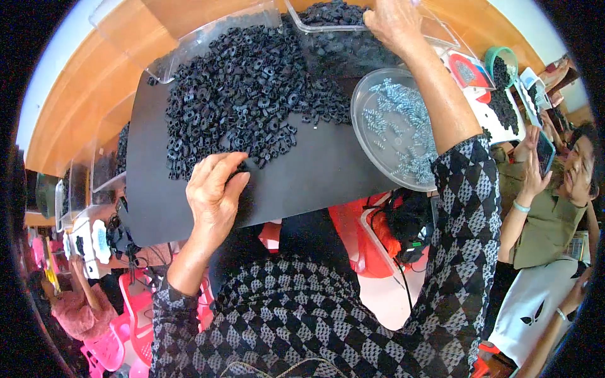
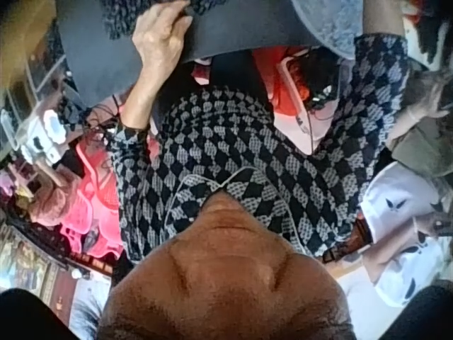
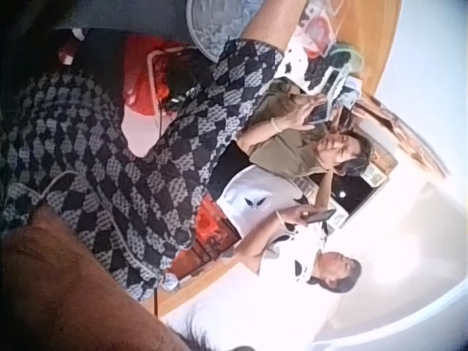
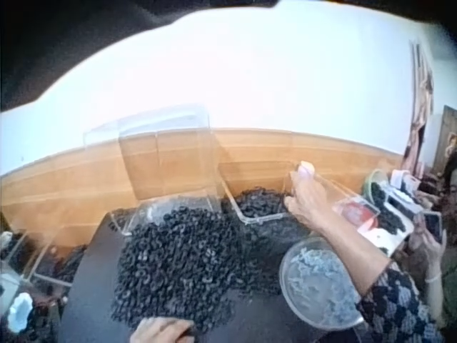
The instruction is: Assembling small metal components into black plastic parts at a workbench.
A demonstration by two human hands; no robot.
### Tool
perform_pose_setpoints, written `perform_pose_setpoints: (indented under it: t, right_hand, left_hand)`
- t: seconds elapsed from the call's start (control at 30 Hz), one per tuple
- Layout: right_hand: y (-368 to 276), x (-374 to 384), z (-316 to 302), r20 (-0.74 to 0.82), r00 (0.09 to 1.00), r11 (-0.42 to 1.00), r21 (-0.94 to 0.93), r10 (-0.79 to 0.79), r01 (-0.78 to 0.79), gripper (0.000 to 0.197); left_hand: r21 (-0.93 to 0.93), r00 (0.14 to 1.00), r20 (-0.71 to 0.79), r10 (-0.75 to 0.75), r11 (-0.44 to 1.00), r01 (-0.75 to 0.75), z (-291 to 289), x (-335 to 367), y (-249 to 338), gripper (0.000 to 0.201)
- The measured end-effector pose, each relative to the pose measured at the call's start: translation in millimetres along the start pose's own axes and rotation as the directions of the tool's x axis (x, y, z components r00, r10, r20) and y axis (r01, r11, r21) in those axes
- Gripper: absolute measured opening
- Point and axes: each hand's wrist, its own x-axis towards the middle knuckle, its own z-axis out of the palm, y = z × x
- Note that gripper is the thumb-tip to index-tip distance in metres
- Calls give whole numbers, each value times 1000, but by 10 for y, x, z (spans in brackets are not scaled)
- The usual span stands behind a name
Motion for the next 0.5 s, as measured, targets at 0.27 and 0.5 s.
perform_pose_setpoints:
  t: [0.27, 0.5]
  right_hand:
    - [-435, -543, -111, -507, 810, 880, 185, -295, 437, 5]
    - [-862, -1112, 286, -65, 891, 807, 397, -450, 437, 14]
  left_hand:
    - [288, 970, 83, 230, 926, -244, 203, 120, -2, 36]
    - [292, 948, 160, 276, 904, -313, 310, 131, -6, 33]
